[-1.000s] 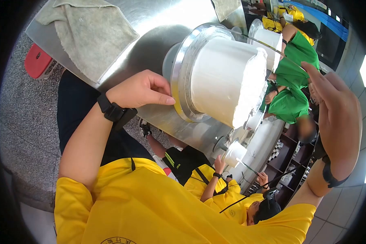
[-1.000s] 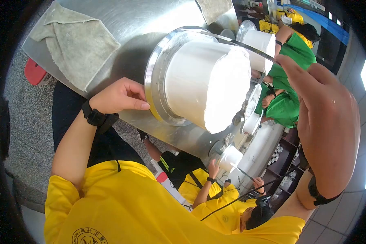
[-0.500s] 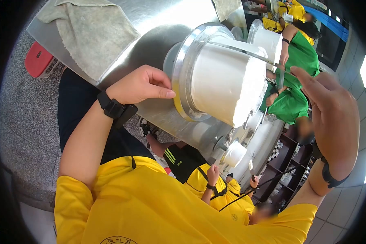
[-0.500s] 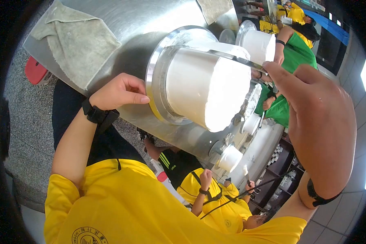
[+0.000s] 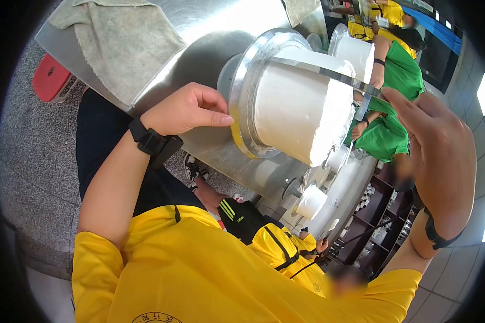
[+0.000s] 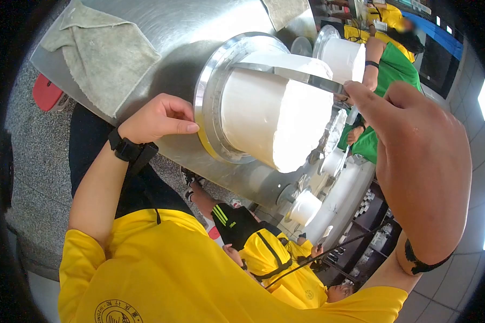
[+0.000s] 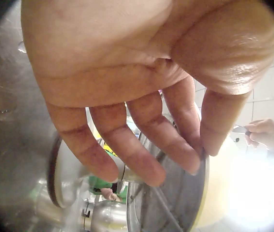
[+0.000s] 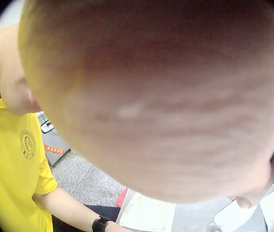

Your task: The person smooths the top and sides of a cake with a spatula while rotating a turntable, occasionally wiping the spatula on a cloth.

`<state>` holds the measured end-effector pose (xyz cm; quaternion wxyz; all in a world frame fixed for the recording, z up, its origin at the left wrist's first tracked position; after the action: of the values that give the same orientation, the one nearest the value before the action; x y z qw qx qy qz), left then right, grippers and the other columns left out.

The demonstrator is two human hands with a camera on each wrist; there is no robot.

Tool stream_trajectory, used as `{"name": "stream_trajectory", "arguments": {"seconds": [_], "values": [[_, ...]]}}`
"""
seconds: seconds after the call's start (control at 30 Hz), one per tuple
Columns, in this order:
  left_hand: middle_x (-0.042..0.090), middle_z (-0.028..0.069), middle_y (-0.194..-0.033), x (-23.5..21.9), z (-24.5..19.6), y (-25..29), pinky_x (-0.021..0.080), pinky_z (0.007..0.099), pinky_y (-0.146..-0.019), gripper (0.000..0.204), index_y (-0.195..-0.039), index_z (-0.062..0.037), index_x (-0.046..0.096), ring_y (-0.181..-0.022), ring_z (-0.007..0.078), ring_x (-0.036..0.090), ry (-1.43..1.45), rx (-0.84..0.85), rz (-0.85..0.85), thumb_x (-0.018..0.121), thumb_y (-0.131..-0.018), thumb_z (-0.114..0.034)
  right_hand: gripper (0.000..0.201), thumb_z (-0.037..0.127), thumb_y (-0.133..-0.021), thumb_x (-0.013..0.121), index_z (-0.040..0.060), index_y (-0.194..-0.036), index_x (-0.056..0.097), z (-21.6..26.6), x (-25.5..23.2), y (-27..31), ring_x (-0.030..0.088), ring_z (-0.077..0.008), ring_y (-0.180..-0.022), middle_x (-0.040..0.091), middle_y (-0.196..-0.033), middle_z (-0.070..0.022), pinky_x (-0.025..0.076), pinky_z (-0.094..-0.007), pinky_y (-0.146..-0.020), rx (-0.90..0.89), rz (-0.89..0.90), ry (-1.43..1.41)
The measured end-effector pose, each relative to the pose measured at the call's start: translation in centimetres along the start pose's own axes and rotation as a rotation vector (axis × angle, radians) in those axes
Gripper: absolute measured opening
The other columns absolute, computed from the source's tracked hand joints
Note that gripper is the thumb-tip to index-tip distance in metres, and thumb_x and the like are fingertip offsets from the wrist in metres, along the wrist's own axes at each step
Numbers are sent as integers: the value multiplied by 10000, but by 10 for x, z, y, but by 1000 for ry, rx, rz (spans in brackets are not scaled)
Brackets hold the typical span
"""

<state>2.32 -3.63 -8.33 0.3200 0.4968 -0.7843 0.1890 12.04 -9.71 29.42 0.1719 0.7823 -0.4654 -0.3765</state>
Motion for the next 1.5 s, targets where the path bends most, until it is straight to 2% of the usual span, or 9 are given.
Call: {"name": "stream_trajectory", "arguments": {"seconds": [0.3,0.77,0.83,0.97,1.03,1.27,1.5], "values": [[703,-8,-847,1,-2,0,481,256,-813,226,-952,-13,759,-824,78,595,-3,12,-5,803,-899,-228,480,-84,-837,689,148,-1256,718,1,-3,0,653,-268,-724,613,-852,-109,506,-360,-645,-10,21,10],[732,24,-887,2,-3,0,502,263,-827,224,-987,-5,762,-840,95,634,-29,29,-37,781,-917,-217,466,-41,-854,720,154,-1277,710,3,-4,3,643,-244,-726,606,-847,-92,504,-343,-635,5,45,37],[744,31,-916,2,-4,1,515,259,-837,156,-1000,-8,759,-866,92,653,16,23,-40,763,-922,-143,474,-41,-851,723,157,-1282,707,3,-3,4,647,-242,-736,606,-850,-90,506,-342,-637,9,51,41],[744,34,-922,2,-5,2,518,260,-839,151,-1006,-8,757,-871,96,657,29,24,-48,756,-927,-137,478,-41,-852,727,159,-1285,706,4,-3,5,651,-236,-738,608,-851,-85,512,-336,-633,12,59,45],[748,47,-930,1,-4,1,534,257,-858,212,-1034,5,748,-880,102,674,35,48,-47,760,-937,-183,477,-41,-851,731,158,-1284,707,4,-4,6,652,-230,-734,608,-851,-83,515,-329,-627,5,56,45],[743,43,-960,-1,-1,0,539,251,-863,201,-1066,0,738,-893,102,674,95,57,-76,748,-947,-162,480,-34,-849,748,164,-1284,709,6,-5,7,657,-215,-738,619,-867,-73,529,-316,-631,-7,49,49],[738,40,-1022,0,-1,-1,548,266,-879,269,-1184,-4,702,-923,105,675,213,72,-110,731,-956,-144,488,-29,-845,755,173,-1286,711,8,-2,10,662,-213,-756,627,-872,-66,541,-313,-645,7,46,60]]}}
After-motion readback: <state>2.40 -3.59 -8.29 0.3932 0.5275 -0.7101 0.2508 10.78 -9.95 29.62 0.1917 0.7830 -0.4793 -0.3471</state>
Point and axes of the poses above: each hand's wrist, its own y-axis away from the middle knuckle, its own x-axis out of the palm, z = x × y, the point moved 1 cm from there along -y, towards the middle knuckle
